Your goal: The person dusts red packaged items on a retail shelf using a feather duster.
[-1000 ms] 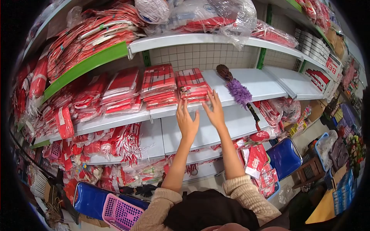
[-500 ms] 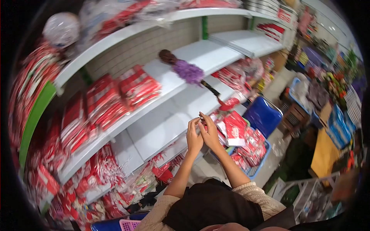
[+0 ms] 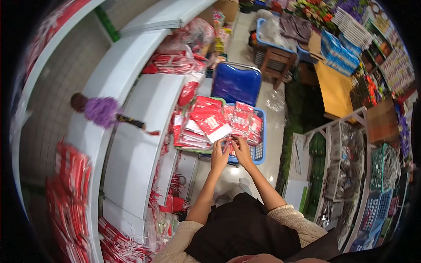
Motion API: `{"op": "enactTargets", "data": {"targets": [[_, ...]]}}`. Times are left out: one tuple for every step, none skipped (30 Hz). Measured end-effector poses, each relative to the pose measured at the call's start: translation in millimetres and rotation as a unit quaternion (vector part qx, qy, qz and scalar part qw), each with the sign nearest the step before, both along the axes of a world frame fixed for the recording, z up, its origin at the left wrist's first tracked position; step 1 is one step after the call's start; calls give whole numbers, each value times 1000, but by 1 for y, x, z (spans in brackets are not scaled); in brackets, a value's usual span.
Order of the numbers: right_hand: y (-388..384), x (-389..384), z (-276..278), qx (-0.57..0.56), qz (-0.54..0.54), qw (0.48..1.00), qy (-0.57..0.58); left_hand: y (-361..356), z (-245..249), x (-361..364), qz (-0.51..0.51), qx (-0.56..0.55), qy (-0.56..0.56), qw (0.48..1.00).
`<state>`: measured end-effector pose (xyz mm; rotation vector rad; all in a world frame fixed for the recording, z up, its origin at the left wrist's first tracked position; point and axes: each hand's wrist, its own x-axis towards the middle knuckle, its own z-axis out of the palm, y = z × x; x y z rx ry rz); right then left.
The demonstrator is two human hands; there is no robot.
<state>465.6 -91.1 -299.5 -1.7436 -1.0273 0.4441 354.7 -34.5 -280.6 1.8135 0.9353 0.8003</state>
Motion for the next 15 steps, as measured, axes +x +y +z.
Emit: {"op": "enactTargets", "data": {"targets": [[-10, 10, -6, -16, -5, 1000, 25, -3, -9, 8, -18, -30, 16, 999], [-18, 17, -13, -32, -17, 999, 37, -6, -20, 14, -35, -39, 26, 998], [-26, 25, -24, -47, -29, 997, 48, -8, -29, 19, -51, -47, 35, 997], [-34, 33, -35, -62, -39, 996, 58, -10, -41, 25, -66, -54, 43, 995], [-41, 41, -46, -80, -51, 993, 66, -12, -55, 32, -65, -52, 48, 995], [-46, 49, -62, -92, -59, 991, 82, -12, -65, 38, -72, -60, 53, 994], [-51, 55, -79, -104, -67, 987, 99, -12, -74, 42, -79, -69, 59, 993], [-58, 60, -97, -118, -75, 983, 116, -13, -83, 46, -86, -79, 65, 991], [-63, 66, -110, -136, -83, 979, 129, -13, -91, 50, -89, -101, 61, 989], [-68, 71, -123, -146, -88, 978, 122, -13, -99, 54, -90, -116, 79, 986], [-70, 77, -135, -156, -90, 977, 114, -12, -105, 59, -90, -130, 95, 983], [-70, 83, -141, -164, -91, 977, 105, -9, -114, 63, -88, -143, 111, 980], [-71, 88, -147, -198, -92, 972, 89, -5, -123, 69, -95, -132, 118, 979], [-69, 93, -152, -217, -85, 968, 88, 0, -131, 75, -97, -134, 128, 978], [-67, 98, -159, -236, -78, 965, 87, 6, -139, 83, -98, -135, 138, 976]]}}
